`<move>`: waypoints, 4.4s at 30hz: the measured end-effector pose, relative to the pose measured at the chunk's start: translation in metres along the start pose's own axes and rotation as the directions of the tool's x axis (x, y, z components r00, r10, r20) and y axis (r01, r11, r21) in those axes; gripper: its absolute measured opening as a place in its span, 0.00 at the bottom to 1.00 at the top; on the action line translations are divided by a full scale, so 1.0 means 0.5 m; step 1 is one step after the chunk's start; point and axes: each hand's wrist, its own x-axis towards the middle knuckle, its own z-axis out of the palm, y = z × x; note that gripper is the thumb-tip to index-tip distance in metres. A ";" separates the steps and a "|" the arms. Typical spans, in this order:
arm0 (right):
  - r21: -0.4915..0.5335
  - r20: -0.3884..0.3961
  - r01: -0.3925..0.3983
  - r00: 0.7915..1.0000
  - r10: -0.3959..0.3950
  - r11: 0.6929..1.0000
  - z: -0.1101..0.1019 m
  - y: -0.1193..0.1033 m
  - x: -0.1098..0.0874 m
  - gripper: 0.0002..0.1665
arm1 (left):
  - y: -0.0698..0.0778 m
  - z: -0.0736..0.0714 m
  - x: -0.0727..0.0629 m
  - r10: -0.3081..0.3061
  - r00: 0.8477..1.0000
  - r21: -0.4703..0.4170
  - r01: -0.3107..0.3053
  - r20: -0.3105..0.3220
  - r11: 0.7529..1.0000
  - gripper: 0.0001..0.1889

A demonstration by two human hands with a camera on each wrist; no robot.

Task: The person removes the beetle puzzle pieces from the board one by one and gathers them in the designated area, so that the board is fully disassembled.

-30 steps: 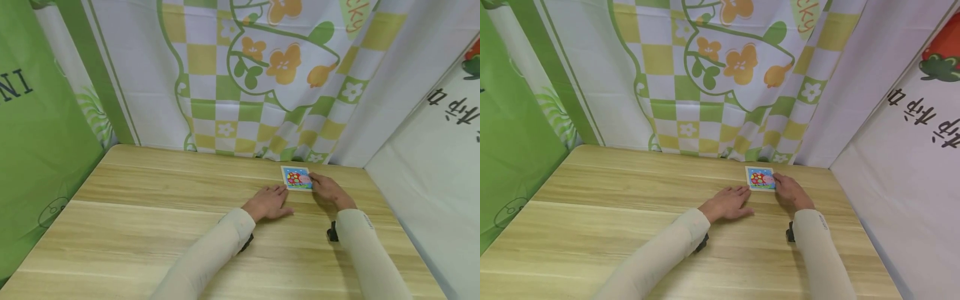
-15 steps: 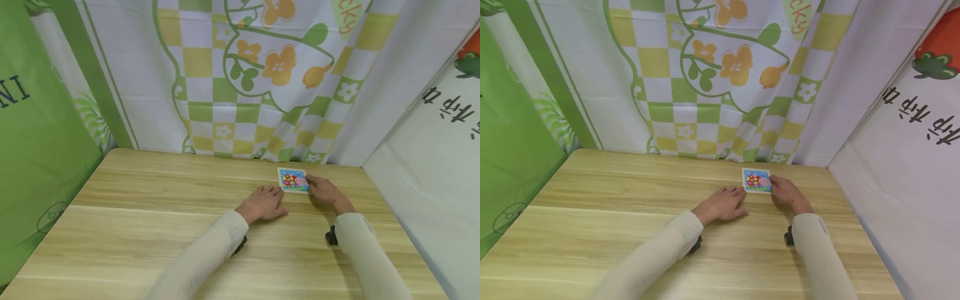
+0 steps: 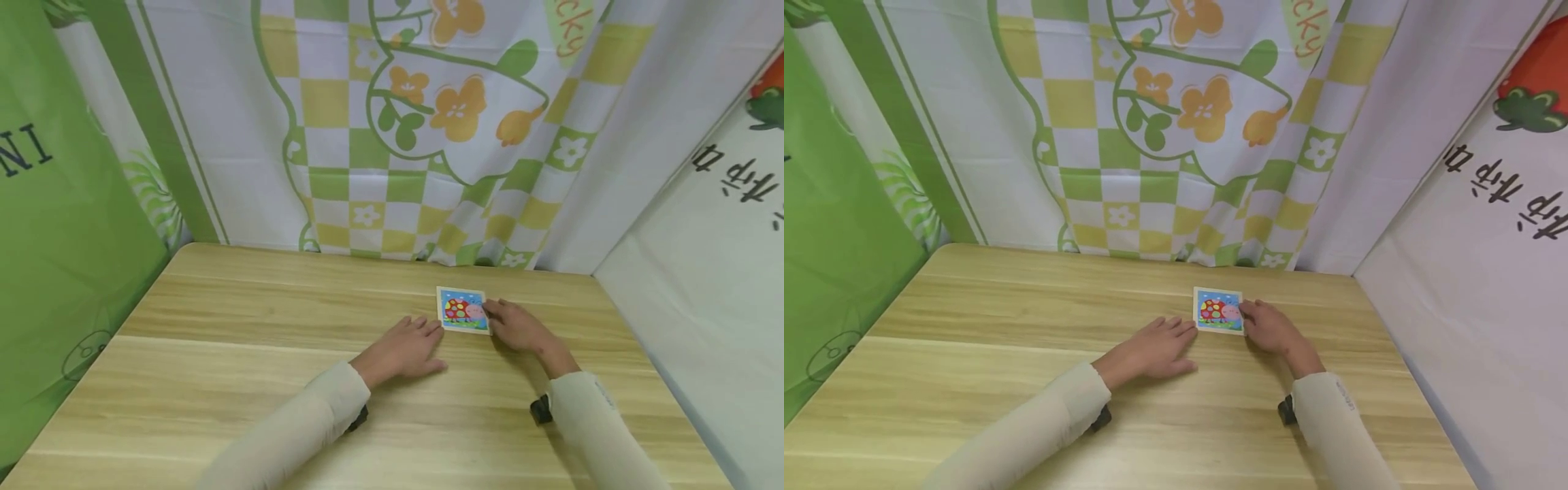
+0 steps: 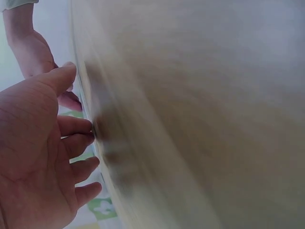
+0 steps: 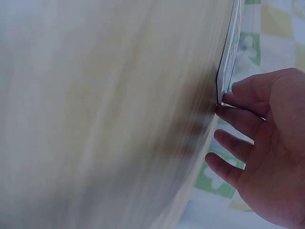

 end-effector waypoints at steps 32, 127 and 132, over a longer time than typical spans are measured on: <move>0.032 0.078 0.220 0.972 -0.222 0.975 0.060 -0.174 -0.014 0.25 | -0.090 -0.032 -0.249 0.009 0.999 -0.150 -0.002 0.043 0.989 0.34; 0.150 0.153 0.070 0.984 -0.093 0.986 0.068 -0.228 0.099 0.23 | -0.109 -0.027 -0.158 0.025 0.996 -0.191 -0.042 -0.088 0.981 0.26; 0.136 0.149 0.067 0.985 -0.088 0.988 0.068 -0.229 0.100 0.24 | -0.108 -0.028 -0.159 0.027 0.995 -0.197 -0.046 -0.095 0.979 0.25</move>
